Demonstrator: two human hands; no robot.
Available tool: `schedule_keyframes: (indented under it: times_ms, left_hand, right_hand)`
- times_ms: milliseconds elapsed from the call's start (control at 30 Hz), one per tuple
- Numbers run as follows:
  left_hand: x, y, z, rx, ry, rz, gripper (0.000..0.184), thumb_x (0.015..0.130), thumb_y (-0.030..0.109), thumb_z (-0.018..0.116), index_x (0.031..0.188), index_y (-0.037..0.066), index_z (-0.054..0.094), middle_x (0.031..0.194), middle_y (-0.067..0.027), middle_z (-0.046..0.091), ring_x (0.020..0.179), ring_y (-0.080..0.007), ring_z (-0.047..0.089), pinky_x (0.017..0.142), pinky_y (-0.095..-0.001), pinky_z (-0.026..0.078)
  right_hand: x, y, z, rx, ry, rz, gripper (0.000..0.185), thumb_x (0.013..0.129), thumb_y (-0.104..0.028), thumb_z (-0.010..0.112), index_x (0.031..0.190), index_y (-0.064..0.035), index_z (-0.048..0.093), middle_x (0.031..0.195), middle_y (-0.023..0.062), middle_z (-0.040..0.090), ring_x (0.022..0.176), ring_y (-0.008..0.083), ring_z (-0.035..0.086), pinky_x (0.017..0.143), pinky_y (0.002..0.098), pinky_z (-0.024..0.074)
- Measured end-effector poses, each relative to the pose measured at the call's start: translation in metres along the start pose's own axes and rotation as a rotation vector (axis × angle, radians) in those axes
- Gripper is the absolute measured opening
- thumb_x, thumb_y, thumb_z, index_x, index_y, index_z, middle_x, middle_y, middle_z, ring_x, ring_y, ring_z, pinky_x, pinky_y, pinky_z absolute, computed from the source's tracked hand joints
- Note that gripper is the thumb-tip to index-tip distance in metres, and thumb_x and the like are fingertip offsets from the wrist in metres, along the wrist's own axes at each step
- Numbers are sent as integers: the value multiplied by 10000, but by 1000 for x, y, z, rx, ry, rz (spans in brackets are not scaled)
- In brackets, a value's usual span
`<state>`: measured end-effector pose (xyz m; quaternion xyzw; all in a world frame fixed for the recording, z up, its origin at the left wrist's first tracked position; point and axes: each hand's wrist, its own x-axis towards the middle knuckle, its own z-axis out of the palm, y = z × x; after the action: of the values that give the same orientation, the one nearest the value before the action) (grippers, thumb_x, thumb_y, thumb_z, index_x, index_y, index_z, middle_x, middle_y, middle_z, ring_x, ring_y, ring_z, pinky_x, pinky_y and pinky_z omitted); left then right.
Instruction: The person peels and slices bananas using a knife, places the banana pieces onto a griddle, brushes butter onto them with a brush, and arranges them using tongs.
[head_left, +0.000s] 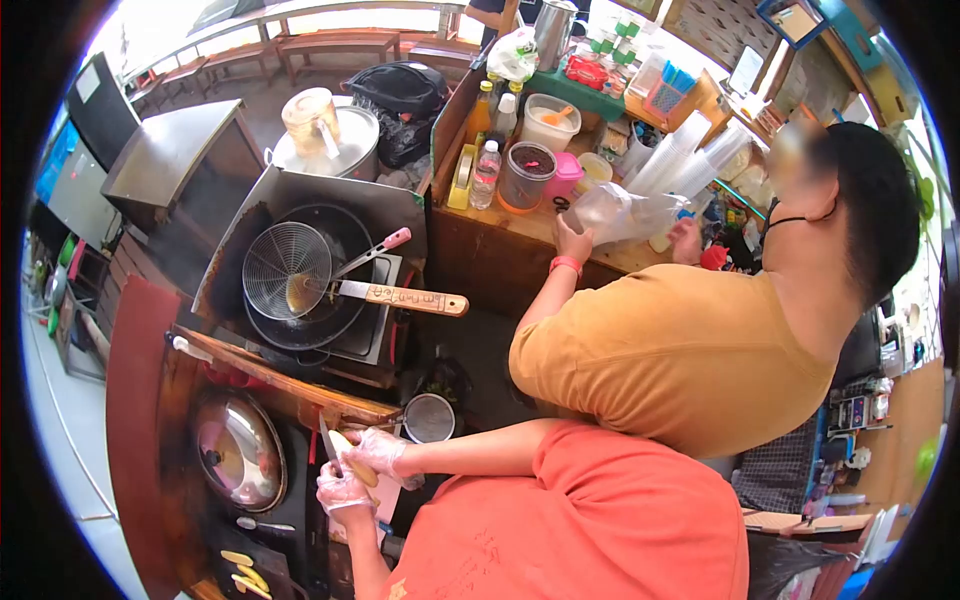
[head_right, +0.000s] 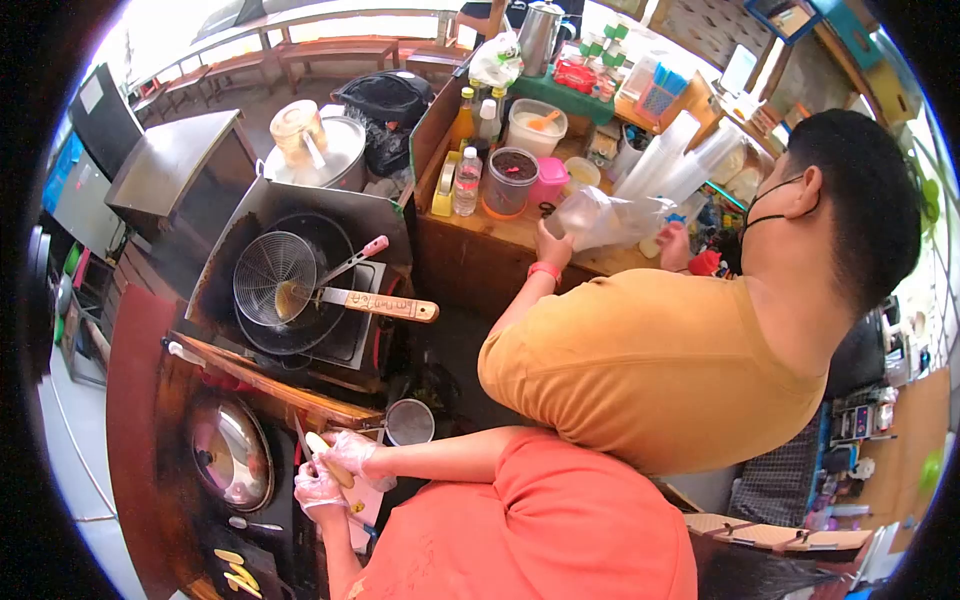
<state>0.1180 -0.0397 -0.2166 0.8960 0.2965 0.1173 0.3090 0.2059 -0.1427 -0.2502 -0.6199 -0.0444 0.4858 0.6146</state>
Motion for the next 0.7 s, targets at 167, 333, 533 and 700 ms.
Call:
schedule_keyframes:
  times_ms: [167, 333, 533, 700]
  left_hand:
    - [1, -12, -3, 113, -102, 54, 327, 981, 293, 634, 855, -7, 669, 727, -214, 674, 689, -416, 664, 624, -485, 490]
    - [6, -6, -18, 155, -171, 108, 319, 974, 289, 636, 866, -9, 671, 728, -221, 668, 682, -428, 649, 621, -500, 484]
    - [12, -8, -23, 182, -225, 127, 191, 850, 178, 652, 841, -12, 672, 742, -246, 651, 712, -453, 650, 652, -526, 493]
    - [20, -30, -15, 209, -192, 177, 174, 860, 162, 631, 825, -5, 663, 735, -233, 643, 722, -452, 642, 651, -518, 490]
  right_hand:
    - [16, 14, -2, -231, 33, -33, 607, 894, -331, 621, 1424, -45, 539, 1206, 169, 697, 1044, 253, 673, 899, 356, 534]
    - [14, 9, -2, -329, 36, -125, 457, 896, -336, 627, 1247, -45, 658, 1153, 151, 714, 1002, 252, 683, 858, 369, 543]
    - [19, 21, -1, -223, 10, -223, 387, 899, -337, 671, 1176, -68, 696, 1036, 101, 724, 914, 196, 678, 832, 358, 540]
    - [27, 20, 1, -230, -21, -204, 456, 861, -365, 700, 1202, -62, 699, 1074, 105, 742, 959, 219, 695, 855, 363, 540]
